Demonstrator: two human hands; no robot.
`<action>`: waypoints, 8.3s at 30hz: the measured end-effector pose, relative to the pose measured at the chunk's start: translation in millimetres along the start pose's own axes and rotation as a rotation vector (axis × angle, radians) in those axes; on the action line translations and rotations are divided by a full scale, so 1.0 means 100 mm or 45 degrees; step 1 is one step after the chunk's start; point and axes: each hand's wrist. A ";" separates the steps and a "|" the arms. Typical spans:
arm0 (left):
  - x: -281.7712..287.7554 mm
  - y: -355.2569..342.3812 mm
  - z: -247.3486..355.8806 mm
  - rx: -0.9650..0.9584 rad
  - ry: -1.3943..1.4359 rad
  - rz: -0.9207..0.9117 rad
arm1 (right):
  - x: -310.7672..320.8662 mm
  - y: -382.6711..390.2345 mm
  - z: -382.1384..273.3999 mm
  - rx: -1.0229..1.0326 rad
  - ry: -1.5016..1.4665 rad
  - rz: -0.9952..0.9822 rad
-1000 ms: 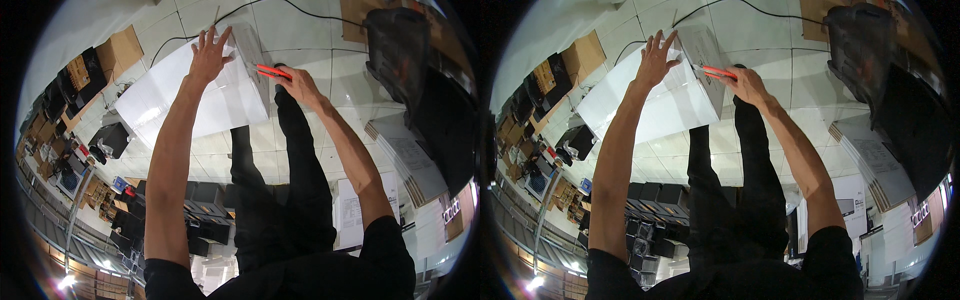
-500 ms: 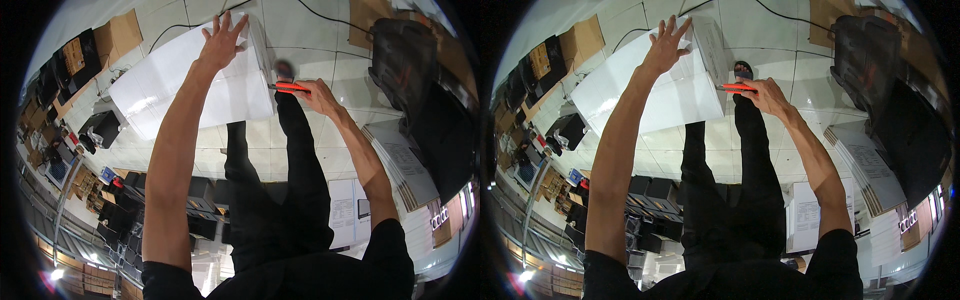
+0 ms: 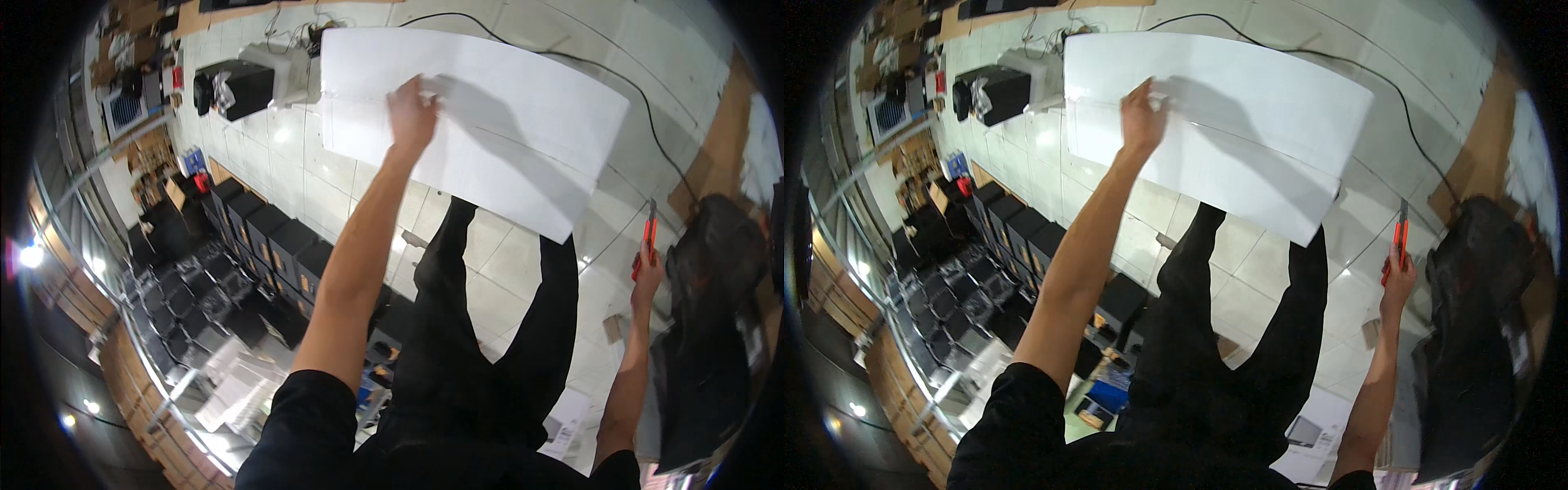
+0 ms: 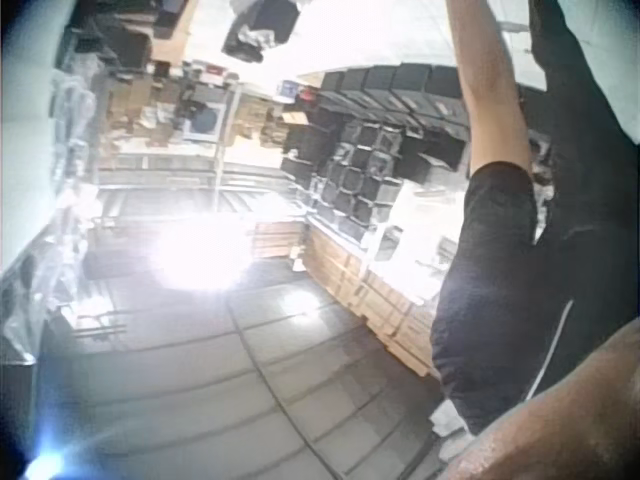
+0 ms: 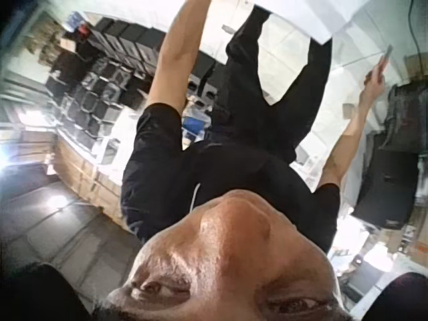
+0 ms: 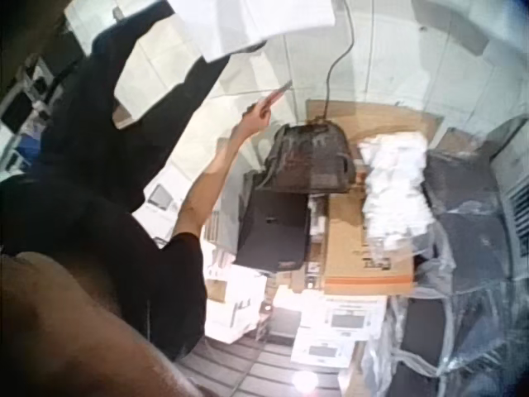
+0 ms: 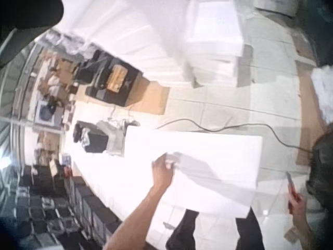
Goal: The person opens a cardboard box with a red utility knife, cuts and places white foam padding inside, then retrieves a black and gold karaoke amplifier, wipes it with a cloth, and places it into the box.
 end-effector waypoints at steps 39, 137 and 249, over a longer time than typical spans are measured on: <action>0.82 -0.60 -1.88 0.996 0.661 0.126 | -7.65 0.58 -4.09 3.357 2.890 -1.644; 0.70 -0.87 -1.66 0.940 0.573 0.088 | -7.66 0.55 -3.99 3.216 3.160 -1.425; 0.50 -0.81 -1.99 0.729 1.177 0.088 | -4.10 0.62 -2.72 1.735 2.366 -0.821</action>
Point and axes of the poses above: each hand's wrist, its own y-axis away from the middle knuckle, its own x-axis out of the back of the hand, z = x × y, and after that the axes turned 11 degrees about x, right-handed
